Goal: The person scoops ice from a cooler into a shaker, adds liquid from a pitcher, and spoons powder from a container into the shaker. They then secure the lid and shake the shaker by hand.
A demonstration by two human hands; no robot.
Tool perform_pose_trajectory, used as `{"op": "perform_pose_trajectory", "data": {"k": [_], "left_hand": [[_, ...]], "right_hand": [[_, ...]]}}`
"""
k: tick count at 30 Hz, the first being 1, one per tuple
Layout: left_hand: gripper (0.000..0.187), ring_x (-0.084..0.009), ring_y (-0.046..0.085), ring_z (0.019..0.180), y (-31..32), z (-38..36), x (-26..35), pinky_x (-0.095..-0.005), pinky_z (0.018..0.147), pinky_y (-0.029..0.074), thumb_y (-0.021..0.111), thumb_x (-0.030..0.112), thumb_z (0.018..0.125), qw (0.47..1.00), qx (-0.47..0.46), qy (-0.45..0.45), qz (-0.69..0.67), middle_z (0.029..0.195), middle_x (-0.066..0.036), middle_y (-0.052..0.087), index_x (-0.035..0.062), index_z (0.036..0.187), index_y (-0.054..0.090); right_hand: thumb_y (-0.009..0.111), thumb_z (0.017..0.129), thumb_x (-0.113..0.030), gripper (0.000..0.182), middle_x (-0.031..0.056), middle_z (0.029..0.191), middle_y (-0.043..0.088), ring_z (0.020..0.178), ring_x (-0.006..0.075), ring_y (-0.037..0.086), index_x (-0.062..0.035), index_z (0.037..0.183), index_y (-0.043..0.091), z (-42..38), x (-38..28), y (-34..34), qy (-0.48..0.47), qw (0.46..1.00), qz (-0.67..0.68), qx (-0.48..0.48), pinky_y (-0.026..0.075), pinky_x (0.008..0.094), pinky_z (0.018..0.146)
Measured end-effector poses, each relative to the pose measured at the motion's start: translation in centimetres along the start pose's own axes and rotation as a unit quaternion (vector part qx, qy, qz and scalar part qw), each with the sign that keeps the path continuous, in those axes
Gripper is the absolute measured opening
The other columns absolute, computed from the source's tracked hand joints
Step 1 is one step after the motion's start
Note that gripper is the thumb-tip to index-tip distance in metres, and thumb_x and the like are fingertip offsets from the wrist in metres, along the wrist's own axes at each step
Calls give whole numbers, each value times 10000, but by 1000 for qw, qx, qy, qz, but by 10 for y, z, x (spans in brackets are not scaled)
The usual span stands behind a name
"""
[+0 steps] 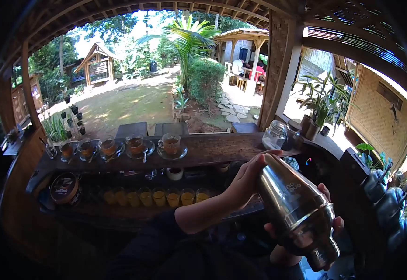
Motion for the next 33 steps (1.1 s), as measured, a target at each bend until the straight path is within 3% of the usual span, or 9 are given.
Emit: {"op": "perform_pose_trajectory", "data": {"k": [5,7,10,13,16,20,25,27,33], "left_hand": [[511,-72,472,515,-66,18,-94,-222,454,330,343,547,924,967,166,-192,-16,682,1,570,96,1066,538],[517,-70,467,511,-67,12,-115,-222,455,328,345,556,919,958,189,-213,-33,678,6,572,101,1068,539],[536,-104,496,656,-34,22,-102,-271,576,372,384,557,903,970,156,-177,-56,805,-23,568,94,1147,500],[685,-236,534,1063,27,29,-56,-409,884,450,498,524,866,1000,11,-26,-7,1159,-128,520,61,1350,357],[685,-232,539,1058,17,41,-78,-411,905,438,484,549,865,991,58,-72,-93,1145,-125,527,55,1328,379],[583,-72,596,606,-75,36,-174,-204,455,449,425,590,880,955,204,-161,-144,838,-27,615,66,1123,503],[608,-123,628,760,-2,27,-109,-242,545,501,454,571,876,980,157,-38,-116,961,-54,614,47,1184,477],[630,-170,625,908,20,22,-83,-280,625,531,462,558,876,977,162,40,-130,1078,-82,598,46,1243,438],[612,-142,640,785,-61,5,-151,-216,474,494,449,565,878,957,233,-113,-133,1031,-77,606,62,1226,448]], "right_hand": [[878,550,-208,1146,189,1310,305,1189,320,410,-224,1350,59,-22,82,2,32,994,90,58,415,444,961],[889,526,-281,1151,182,1331,288,1245,325,360,-171,1344,86,-43,116,4,167,963,189,90,339,471,1016],[854,544,-435,1150,203,1377,275,1261,346,349,-135,1353,94,-24,59,-34,-81,994,4,77,335,487,1022],[843,566,-437,1125,235,1373,271,1260,366,349,-155,1363,101,-13,59,-48,-44,998,27,44,356,488,1010],[827,598,-439,1089,284,1367,265,1258,394,349,-183,1377,111,-12,67,-54,11,999,43,-9,389,491,992],[898,514,-289,1201,225,1317,317,1149,328,443,-225,1340,29,-45,158,-22,124,975,176,50,419,444,953],[867,543,-412,1221,220,1351,304,1212,372,402,-221,1377,-5,-29,90,-53,-61,988,134,35,400,462,982],[745,737,-336,782,175,1286,403,1183,343,449,-153,1314,250,-25,59,-47,-148,986,79,-14,485,440,907],[891,528,-316,1178,241,1340,280,1160,340,426,-238,1349,49,-45,143,-11,74,973,218,24,414,467,948]]}}
Point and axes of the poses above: each hand's wrist, its own z-axis towards the middle knuckle, its own y-axis out of the palm, x = y × z, the point moved 8 cm from there along z, towards the middle knuckle
